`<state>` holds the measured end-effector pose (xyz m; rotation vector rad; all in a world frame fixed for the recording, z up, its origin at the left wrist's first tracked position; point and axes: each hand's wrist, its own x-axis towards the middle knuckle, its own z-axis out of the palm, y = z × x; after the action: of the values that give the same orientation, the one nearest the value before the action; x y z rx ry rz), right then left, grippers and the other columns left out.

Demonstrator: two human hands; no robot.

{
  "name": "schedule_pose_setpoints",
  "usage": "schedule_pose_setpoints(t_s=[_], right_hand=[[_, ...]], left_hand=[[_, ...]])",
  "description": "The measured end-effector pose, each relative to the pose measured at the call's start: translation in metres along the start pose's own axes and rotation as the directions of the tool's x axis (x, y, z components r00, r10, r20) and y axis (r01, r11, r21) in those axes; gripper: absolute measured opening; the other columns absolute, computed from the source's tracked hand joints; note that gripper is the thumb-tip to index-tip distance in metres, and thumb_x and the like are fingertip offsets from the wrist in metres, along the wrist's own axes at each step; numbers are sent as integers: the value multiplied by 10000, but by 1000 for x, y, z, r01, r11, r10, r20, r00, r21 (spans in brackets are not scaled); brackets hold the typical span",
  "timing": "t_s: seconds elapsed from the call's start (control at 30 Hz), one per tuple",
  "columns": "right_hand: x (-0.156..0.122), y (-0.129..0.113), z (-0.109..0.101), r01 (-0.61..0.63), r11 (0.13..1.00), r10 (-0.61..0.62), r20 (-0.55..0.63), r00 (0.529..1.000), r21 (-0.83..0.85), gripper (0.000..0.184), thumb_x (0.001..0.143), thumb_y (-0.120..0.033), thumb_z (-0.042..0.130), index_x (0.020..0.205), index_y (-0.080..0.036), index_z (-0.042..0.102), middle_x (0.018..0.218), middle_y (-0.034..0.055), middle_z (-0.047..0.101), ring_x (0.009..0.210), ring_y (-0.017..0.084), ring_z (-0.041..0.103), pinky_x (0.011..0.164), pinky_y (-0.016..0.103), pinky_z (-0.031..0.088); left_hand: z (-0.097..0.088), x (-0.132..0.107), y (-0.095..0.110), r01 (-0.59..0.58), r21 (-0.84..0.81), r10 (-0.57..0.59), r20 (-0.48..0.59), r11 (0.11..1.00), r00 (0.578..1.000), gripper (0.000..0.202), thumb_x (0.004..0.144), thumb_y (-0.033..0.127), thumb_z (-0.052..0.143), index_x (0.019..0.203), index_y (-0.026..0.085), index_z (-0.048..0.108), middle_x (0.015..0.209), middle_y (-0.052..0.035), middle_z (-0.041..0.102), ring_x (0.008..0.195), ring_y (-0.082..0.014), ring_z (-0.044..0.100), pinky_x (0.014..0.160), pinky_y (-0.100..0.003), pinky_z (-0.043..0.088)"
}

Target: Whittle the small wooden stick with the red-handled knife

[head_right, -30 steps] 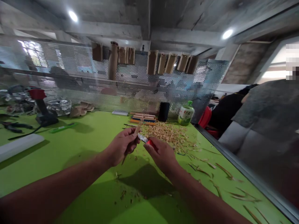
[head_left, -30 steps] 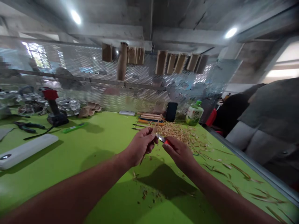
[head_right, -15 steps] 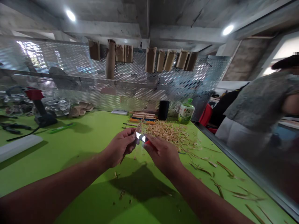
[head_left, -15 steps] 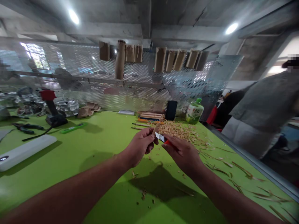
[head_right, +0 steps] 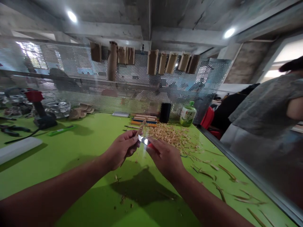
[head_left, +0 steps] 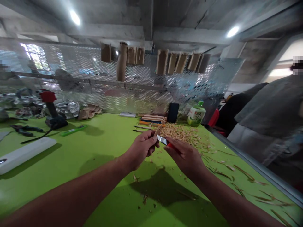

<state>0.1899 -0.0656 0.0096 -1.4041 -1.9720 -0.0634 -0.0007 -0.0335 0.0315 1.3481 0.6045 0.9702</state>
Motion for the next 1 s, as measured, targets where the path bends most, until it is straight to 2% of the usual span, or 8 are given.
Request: schedule_pose_setpoints(t_s=[0.3,0.47,0.57,0.67,0.83,1.0], right_hand=[[1,-2,-3,1,1000,-1,-2,1000,-17,378,910,-439,494,1211,-270,647,1063,68,724,925,238,674,796,378,522],[1,-3,-3,-42,999,42,5,999,14,399,908,-459,494,1206,-249,655,1031,76,731,883,231,676,762,365,520],[0,-4,-3,-62,998,61,17,998,33,399,903,-467,505,1208,-257,653,1030,75,730,882,234,673,747,360,513],[0,-4,-3,-50,997,49,8,999,59,398,894,-471,520,1193,-250,662,1021,82,731,865,235,671,762,367,511],[-2,-7,-2,-34,994,34,1,999,108,364,895,-452,515,1144,-239,674,1016,76,729,864,226,668,756,347,505],[-2,-11,-4,-43,997,42,16,999,66,332,901,-459,491,1048,-235,686,882,53,726,742,197,650,637,295,465]], left_hand=[[-1,2,-2,3,-30,-3,22,1000,1000,128,894,281,502,929,165,543,693,34,492,461,-34,297,428,-185,187],[1,0,1,18,-9,-18,34,1000,999,136,896,290,488,949,170,523,673,46,446,468,-46,263,436,-190,179],[3,-3,4,-30,120,27,28,992,999,204,831,309,604,961,171,529,693,45,444,543,-68,327,489,-193,264],[5,-4,5,-94,311,110,-35,946,993,187,791,290,646,876,169,531,709,33,458,638,-102,385,568,-215,325],[4,-2,0,-112,486,169,-75,867,983,191,829,351,591,810,180,510,702,23,463,639,-119,376,557,-231,291],[4,-1,-3,-144,555,226,-82,819,971,239,841,352,577,725,190,444,679,23,456,616,-117,348,544,-243,257]])
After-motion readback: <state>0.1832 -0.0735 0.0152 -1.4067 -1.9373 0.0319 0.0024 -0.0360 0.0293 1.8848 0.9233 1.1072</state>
